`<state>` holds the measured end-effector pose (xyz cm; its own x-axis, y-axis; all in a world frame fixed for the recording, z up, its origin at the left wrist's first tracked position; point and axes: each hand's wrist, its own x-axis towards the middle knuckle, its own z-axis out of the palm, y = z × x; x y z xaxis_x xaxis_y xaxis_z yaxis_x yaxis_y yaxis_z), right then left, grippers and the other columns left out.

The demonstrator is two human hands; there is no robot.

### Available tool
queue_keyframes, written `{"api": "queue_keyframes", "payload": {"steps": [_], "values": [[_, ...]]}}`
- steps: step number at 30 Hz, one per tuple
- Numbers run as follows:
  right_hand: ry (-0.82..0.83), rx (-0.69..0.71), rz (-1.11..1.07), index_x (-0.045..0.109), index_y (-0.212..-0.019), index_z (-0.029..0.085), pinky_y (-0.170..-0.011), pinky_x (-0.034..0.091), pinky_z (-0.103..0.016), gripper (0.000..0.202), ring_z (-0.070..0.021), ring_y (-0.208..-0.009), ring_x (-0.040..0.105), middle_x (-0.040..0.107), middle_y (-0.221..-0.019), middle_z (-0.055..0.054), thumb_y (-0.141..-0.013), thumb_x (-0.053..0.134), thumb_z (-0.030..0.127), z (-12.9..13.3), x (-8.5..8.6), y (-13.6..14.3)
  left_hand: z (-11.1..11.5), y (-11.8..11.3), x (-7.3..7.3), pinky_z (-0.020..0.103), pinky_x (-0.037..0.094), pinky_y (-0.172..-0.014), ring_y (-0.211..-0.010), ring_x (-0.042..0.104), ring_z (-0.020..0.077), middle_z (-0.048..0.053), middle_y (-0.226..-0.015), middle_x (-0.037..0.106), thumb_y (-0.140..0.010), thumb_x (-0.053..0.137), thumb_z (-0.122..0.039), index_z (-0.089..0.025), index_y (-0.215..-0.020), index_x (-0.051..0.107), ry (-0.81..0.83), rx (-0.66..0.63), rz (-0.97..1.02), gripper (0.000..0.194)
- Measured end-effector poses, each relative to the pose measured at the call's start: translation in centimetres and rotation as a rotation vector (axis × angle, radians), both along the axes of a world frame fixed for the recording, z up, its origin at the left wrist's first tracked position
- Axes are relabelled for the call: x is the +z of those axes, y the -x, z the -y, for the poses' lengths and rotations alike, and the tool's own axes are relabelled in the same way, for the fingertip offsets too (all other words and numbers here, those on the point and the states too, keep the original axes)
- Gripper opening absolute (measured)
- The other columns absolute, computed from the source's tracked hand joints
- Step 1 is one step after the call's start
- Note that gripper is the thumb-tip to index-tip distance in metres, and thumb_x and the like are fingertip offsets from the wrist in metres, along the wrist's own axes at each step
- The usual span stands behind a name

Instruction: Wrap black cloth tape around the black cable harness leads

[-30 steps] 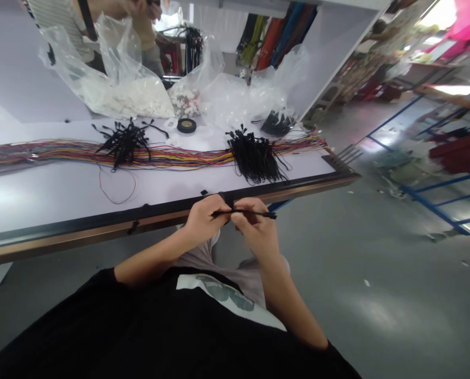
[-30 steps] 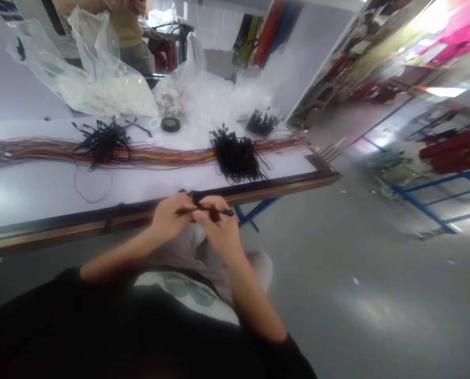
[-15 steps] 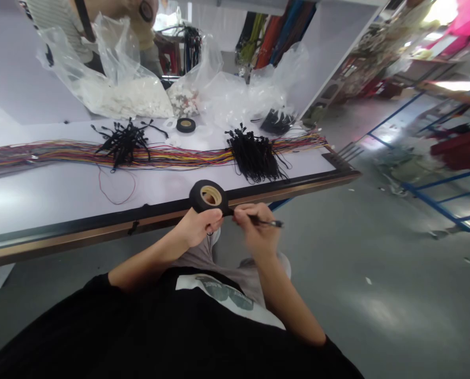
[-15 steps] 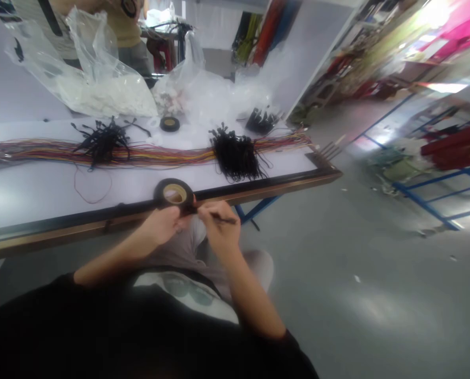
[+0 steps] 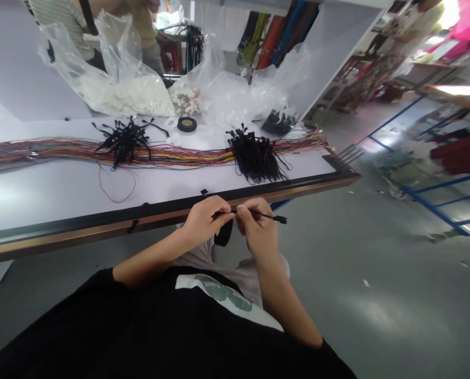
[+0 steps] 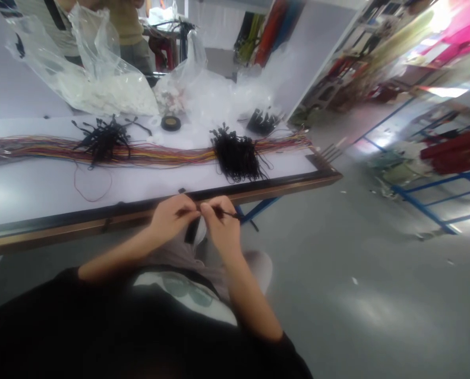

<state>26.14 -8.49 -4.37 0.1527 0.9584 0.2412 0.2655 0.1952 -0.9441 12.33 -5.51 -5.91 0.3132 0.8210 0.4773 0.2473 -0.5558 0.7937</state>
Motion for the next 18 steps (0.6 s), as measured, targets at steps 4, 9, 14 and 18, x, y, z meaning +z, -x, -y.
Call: {"api": "queue_keyframes", "payload": {"steps": [4, 9, 14, 18], "values": [[0.153, 0.114, 0.049, 0.051, -0.075, 0.022, -0.041, 0.033, -0.022, 0.017, -0.0075, -0.038, 0.042, 0.043, -0.047, 0.01, -0.077, 0.058, 0.037, -0.1, 0.6, 0.0, 0.0, -0.2, -0.9, 0.021, 0.043, -0.061, -0.064, 0.054, 0.0101, -0.001, -0.066, 0.058, -0.079, 0.05, -0.012, -0.018, -0.064, 0.052, -0.161, 0.068, -0.073, 0.016], [0.185, 0.094, 0.102, 0.051, -0.076, 0.022, -0.047, 0.041, -0.023, 0.016, -0.0102, -0.045, 0.052, 0.052, -0.053, 0.007, -0.078, 0.056, 0.037, -0.1, 0.7, -0.1, -0.3, -0.3, -1.8, 0.021, 0.043, -0.058, -0.063, 0.053, 0.0102, -0.001, -0.066, 0.056, -0.076, 0.049, -0.01, -0.019, -0.065, 0.051, -0.231, 0.117, -0.127, 0.015], [0.041, 0.023, 0.244, 0.051, -0.075, 0.022, -0.062, 0.047, -0.03, 0.016, -0.016, -0.064, 0.06, 0.062, -0.069, 0.0, -0.081, 0.053, 0.037, -0.5, 0.0, -0.2, 0.9, -0.4, -1.5, 0.024, 0.046, -0.067, -0.073, 0.057, 0.0109, 0.001, -0.078, 0.057, -0.072, 0.051, -0.009, -0.019, -0.079, 0.051, -0.068, 0.139, 0.084, 0.012], [-0.135, -0.037, 0.356, 0.053, -0.075, 0.022, -0.067, 0.048, -0.031, 0.015, -0.0177, -0.074, 0.062, 0.066, -0.078, -0.003, -0.082, 0.052, 0.035, -0.4, -0.5, -0.1, 2.2, -0.3, -0.1, 0.025, 0.048, -0.066, -0.068, 0.059, 0.0107, -0.002, -0.076, 0.057, -0.065, 0.061, -0.016, -0.02, -0.085, 0.039, 0.387, 0.185, 0.393, 0.03]]}}
